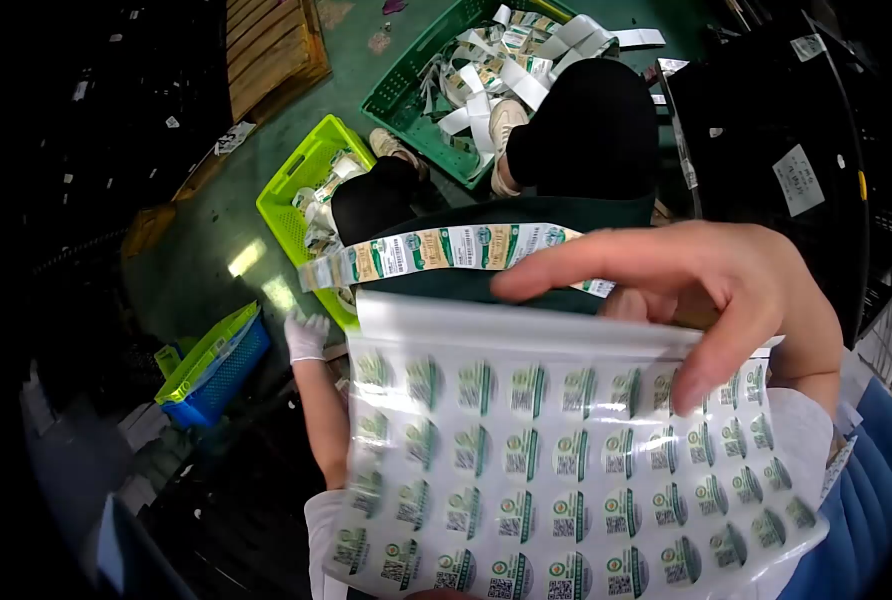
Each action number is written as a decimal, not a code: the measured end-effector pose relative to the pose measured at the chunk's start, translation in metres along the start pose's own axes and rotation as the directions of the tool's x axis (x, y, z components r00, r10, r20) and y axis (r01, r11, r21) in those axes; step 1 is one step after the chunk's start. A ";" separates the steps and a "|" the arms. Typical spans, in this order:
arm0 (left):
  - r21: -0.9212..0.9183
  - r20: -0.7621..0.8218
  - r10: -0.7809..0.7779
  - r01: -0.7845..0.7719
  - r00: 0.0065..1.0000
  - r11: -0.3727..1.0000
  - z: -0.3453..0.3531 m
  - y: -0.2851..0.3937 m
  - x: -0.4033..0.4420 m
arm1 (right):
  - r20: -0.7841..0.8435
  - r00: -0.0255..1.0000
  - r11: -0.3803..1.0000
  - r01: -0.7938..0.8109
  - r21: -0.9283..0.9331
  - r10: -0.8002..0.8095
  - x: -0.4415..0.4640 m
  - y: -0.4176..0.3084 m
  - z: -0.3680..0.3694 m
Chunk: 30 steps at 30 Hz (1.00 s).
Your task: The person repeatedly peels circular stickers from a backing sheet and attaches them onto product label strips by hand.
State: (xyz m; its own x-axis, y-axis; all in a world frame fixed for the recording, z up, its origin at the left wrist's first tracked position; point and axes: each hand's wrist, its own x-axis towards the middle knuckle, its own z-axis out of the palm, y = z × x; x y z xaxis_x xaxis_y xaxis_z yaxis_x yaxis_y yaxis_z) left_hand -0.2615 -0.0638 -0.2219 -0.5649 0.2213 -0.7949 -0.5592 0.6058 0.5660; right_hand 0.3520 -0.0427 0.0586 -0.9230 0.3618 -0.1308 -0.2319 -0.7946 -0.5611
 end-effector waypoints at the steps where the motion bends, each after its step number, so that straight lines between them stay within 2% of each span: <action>1: 0.235 -0.117 0.148 -0.118 0.982 0.965 0.014 -0.012 -0.022 | -0.126 0.992 0.998 0.010 -0.055 -0.017 0.004 -0.007 0.003; 2: 0.207 0.169 0.284 -0.315 0.944 0.926 0.015 -0.018 -0.029 | -0.253 0.967 0.994 0.005 -0.111 -0.033 0.008 -0.013 0.006; 3: 0.168 0.365 0.379 -0.461 0.850 0.872 0.027 -0.022 -0.054 | -0.373 0.926 0.987 -0.013 -0.163 -0.049 0.012 -0.020 0.010; 4: 0.074 0.541 0.453 -0.577 0.709 0.813 0.038 -0.026 -0.079 | -0.344 0.930 0.959 0.024 -0.283 -0.125 0.019 -0.020 -0.006; 5: 0.015 0.631 0.496 -0.649 0.596 0.760 0.071 -0.023 -0.140 | -0.306 0.933 0.917 0.058 -0.395 -0.190 0.029 -0.016 -0.026; 7: -0.080 0.786 0.390 -0.546 0.480 0.834 0.106 -0.015 -0.217 | -0.350 0.902 0.816 0.004 -0.579 -0.253 0.053 -0.010 -0.056; 9: -0.116 0.919 0.298 -0.545 0.258 0.830 0.133 -0.004 -0.264 | -0.357 0.885 0.578 -0.129 -0.806 -0.300 0.070 -0.004 -0.083; 10: -0.088 0.920 0.286 -0.573 0.266 0.815 0.143 -0.002 -0.282 | -0.294 0.881 0.490 -0.083 -0.868 -0.371 0.081 0.000 -0.089; 11: -0.125 0.948 0.248 -0.481 0.200 0.867 0.149 0.000 -0.286 | -0.286 0.882 0.417 -0.115 -0.901 -0.374 0.088 0.001 -0.092; 13: 0.077 0.925 0.168 -0.600 0.341 0.796 0.160 0.005 -0.291 | -0.274 0.881 0.262 -0.180 -0.948 -0.387 0.100 0.000 -0.092; 14: 0.057 0.897 0.227 -0.609 0.379 0.791 0.162 0.003 -0.296 | -0.293 0.884 0.336 -0.169 -0.927 -0.363 0.101 -0.004 -0.086; 17: 0.121 0.867 0.288 -0.733 0.407 0.670 0.158 -0.010 -0.290 | -0.332 0.842 0.397 -0.156 -0.905 -0.426 0.098 -0.001 -0.092; 18: 0.090 0.845 0.342 -0.740 0.411 0.666 0.158 -0.014 -0.294 | -0.289 0.810 0.341 -0.117 -0.933 -0.511 0.096 0.000 -0.097; 19: 0.059 0.823 0.397 -0.757 0.405 0.650 0.157 -0.017 -0.295 | -0.280 0.729 0.230 -0.171 -0.958 -0.624 0.092 0.002 -0.104; 21: -0.003 0.766 0.509 -0.791 0.392 0.612 0.152 -0.021 -0.290 | -0.054 0.515 -0.054 -0.194 -0.980 -0.856 0.083 0.003 -0.123; 22: -0.035 0.731 0.568 -0.811 0.377 0.584 0.149 -0.021 -0.285 | -0.234 0.433 0.185 -0.151 -0.971 -0.870 0.077 0.006 -0.120; 23: -0.054 0.715 0.584 -0.803 0.384 0.593 0.145 -0.019 -0.283 | -0.313 0.359 0.278 -0.145 -0.949 -0.880 0.074 0.014 -0.122; 25: -0.162 0.675 0.634 -0.762 0.378 0.627 0.139 -0.016 -0.274 | -0.398 0.412 0.450 0.033 -0.892 -0.820 0.079 0.036 -0.125; 26: -0.174 0.647 0.658 -0.766 0.384 0.618 0.138 -0.016 -0.276 | -0.401 0.466 0.481 0.061 -0.875 -0.788 0.085 0.047 -0.123; 27: -0.184 0.621 0.680 -0.770 0.390 0.610 0.137 -0.015 -0.281 | -0.445 0.512 0.548 0.060 -0.834 -0.734 0.091 0.058 -0.120; 30: -0.224 0.528 0.758 -0.799 0.381 0.558 0.142 -0.014 -0.292 | -0.481 0.576 0.598 0.016 -0.801 -0.661 0.108 0.078 -0.109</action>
State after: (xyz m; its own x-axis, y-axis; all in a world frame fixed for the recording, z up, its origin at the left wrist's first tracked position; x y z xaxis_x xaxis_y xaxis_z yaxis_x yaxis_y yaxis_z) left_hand -0.0029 -0.0286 -0.0286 -0.3188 0.9478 0.0107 0.0039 -0.0099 0.9999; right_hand 0.2673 -0.0123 -0.0888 -0.2309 0.9680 -0.0983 0.0927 -0.0786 -0.9926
